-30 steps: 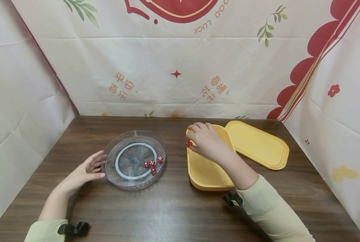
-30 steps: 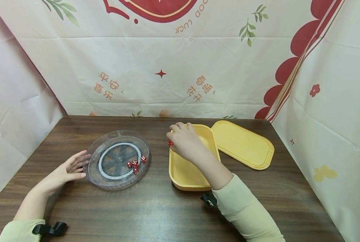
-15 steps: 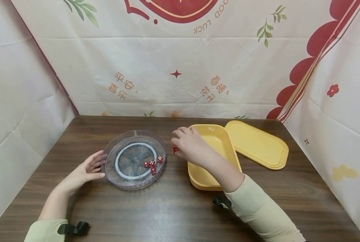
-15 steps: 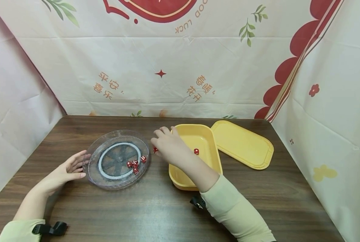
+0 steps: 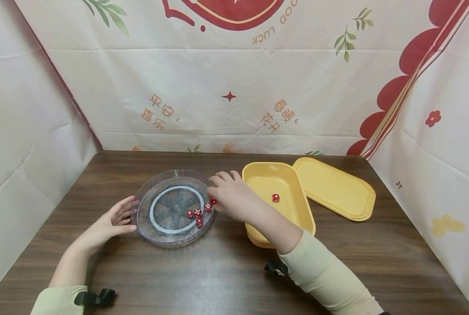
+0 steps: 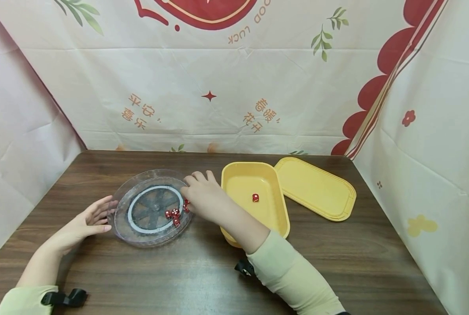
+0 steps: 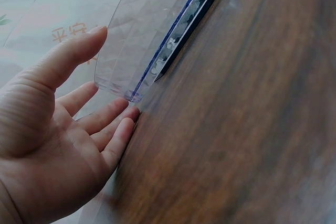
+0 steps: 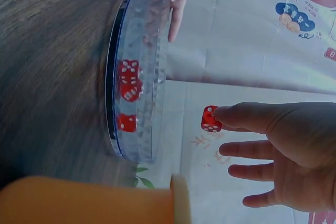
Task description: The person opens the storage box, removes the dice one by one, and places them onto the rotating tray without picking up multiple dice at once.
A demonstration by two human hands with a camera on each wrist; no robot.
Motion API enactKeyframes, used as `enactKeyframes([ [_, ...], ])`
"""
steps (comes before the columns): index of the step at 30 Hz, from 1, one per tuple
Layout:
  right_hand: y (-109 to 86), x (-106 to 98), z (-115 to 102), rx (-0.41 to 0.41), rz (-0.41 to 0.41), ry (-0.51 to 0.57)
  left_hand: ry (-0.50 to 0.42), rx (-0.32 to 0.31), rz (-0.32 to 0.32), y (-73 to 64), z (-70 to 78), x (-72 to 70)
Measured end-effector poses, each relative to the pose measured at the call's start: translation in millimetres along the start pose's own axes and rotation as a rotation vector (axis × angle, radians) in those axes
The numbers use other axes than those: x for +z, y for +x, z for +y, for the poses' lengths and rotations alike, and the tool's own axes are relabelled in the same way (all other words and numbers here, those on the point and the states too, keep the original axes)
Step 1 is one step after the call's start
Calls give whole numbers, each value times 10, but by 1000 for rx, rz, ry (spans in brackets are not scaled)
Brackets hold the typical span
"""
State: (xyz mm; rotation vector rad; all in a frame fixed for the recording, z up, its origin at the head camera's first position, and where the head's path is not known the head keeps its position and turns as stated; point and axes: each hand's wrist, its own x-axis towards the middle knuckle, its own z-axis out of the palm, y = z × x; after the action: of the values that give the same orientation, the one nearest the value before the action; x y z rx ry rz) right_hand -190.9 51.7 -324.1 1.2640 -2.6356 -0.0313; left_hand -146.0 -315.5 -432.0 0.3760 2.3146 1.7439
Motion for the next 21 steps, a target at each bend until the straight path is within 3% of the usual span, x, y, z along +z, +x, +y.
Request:
enactKeyframes([
  [21, 141, 177, -89, 11, -96, 51, 19, -19, 8, 6, -37, -14],
])
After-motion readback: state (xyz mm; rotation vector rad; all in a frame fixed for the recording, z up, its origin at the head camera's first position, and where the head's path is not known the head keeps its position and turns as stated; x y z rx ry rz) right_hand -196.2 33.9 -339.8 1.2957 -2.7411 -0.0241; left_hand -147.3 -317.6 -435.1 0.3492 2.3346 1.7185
